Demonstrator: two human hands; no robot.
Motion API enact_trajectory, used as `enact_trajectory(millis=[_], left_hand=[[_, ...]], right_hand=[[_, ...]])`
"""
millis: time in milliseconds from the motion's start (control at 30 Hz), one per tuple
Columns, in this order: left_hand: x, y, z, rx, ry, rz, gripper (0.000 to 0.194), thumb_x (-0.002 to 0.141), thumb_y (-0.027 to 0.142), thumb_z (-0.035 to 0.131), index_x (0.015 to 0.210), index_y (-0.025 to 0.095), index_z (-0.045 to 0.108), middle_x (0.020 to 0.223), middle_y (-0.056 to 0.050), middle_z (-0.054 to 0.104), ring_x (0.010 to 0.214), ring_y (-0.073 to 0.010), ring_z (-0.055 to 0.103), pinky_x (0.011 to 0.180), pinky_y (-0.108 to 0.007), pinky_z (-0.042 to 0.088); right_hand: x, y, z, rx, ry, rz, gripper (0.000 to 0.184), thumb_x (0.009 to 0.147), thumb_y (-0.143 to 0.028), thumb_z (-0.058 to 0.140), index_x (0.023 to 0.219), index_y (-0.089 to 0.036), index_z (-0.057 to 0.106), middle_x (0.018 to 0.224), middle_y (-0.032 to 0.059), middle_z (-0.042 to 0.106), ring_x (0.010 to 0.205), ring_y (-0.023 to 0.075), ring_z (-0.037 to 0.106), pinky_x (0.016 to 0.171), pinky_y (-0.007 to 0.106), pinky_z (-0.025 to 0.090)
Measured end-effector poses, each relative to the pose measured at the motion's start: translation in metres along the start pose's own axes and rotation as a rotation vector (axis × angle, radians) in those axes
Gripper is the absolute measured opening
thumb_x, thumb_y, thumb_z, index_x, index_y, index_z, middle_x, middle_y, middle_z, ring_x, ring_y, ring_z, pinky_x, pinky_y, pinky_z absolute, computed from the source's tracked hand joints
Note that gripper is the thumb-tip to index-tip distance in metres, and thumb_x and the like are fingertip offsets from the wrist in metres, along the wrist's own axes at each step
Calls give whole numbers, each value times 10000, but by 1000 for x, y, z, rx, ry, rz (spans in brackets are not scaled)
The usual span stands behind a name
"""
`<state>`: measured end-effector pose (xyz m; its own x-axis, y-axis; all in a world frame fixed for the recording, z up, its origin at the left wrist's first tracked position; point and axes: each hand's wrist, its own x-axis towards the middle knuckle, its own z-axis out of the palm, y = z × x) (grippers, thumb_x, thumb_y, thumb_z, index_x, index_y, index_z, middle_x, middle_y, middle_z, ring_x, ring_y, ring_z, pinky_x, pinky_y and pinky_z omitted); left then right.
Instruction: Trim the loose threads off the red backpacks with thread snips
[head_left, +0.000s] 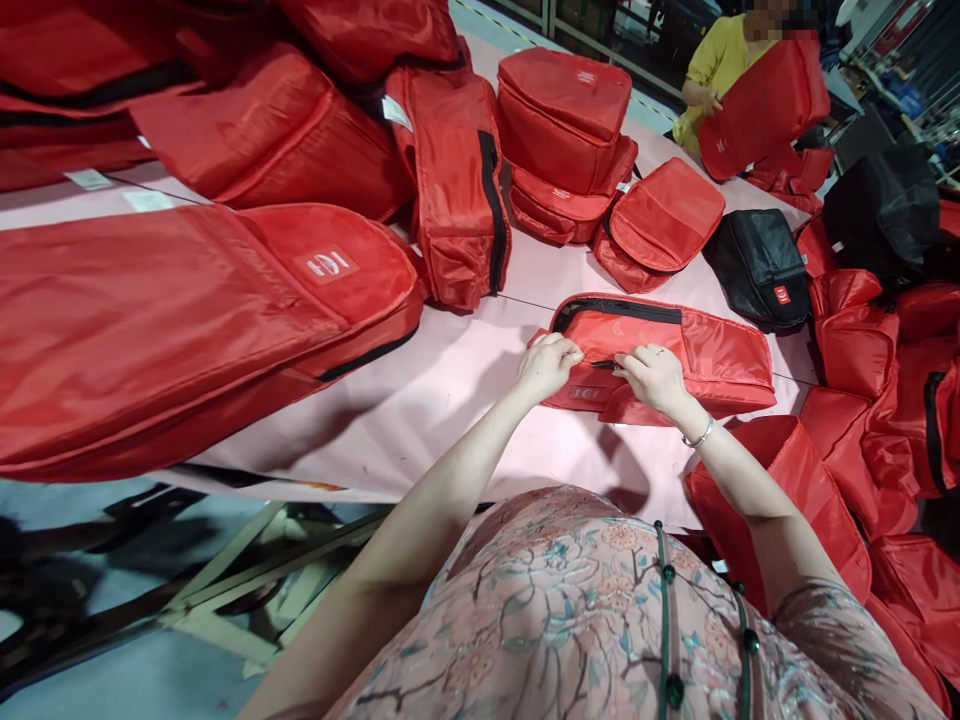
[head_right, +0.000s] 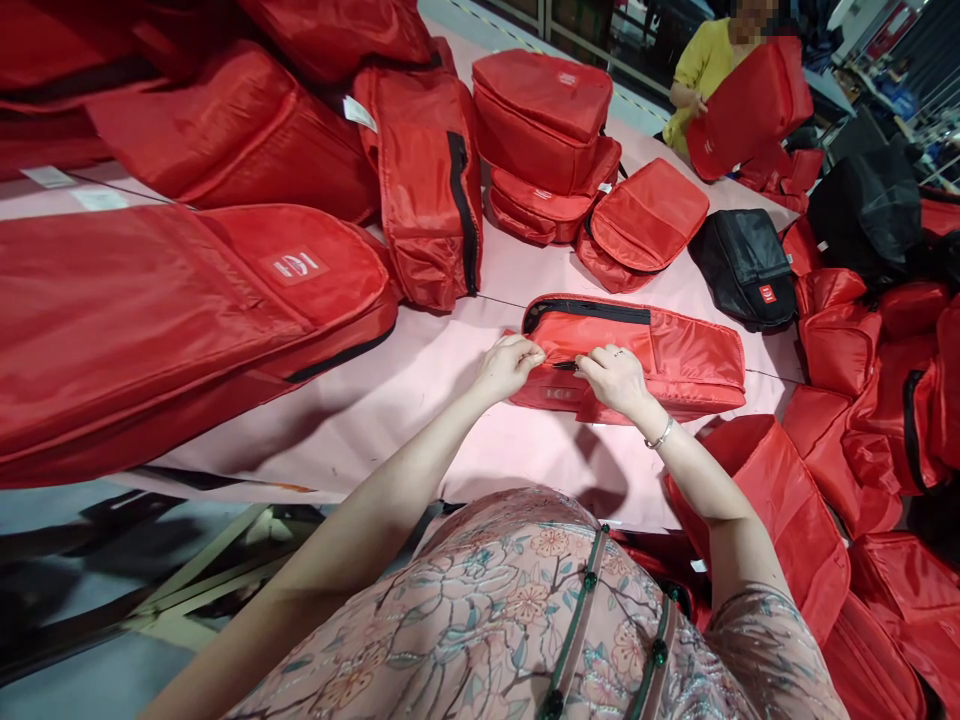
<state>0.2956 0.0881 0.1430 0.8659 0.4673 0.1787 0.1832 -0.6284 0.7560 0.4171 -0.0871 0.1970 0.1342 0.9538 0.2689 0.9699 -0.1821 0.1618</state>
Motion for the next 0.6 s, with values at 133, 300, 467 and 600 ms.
enact_trajectory(millis=[133,300,467,600], left_hand=[[0,0,0,-2,-1,-2,160,792,193,473,726,196,619,811,-39,606,838,-201,534,794,-337,426],[-1,0,0,-16,1,0,171,794,203,462,727,195,619,808,-38,602,830,-193,531,796,-328,423],[0,0,0,-17,7,7,171,797,216,466,723,193,618,804,-41,599,823,-195,529,796,-331,420],[0,-1,0,-15,7,11,163,795,218,473,725,191,617,796,-41,595,817,-193,528,803,-329,419]], right_hand=[[0,1,3,12,31,-40,316,945,-389,401,965,-192,648,781,59,593,730,178,472,678,302,314],[4,0,5,31,35,-48,311,942,-391,413,946,-188,648,746,47,584,687,170,456,655,302,306],[4,-2,7,46,16,-13,305,943,-378,414,960,-183,648,751,55,586,702,174,468,659,303,306],[3,-3,8,67,-9,26,304,936,-393,427,955,-181,644,760,63,582,717,180,475,670,300,311]])
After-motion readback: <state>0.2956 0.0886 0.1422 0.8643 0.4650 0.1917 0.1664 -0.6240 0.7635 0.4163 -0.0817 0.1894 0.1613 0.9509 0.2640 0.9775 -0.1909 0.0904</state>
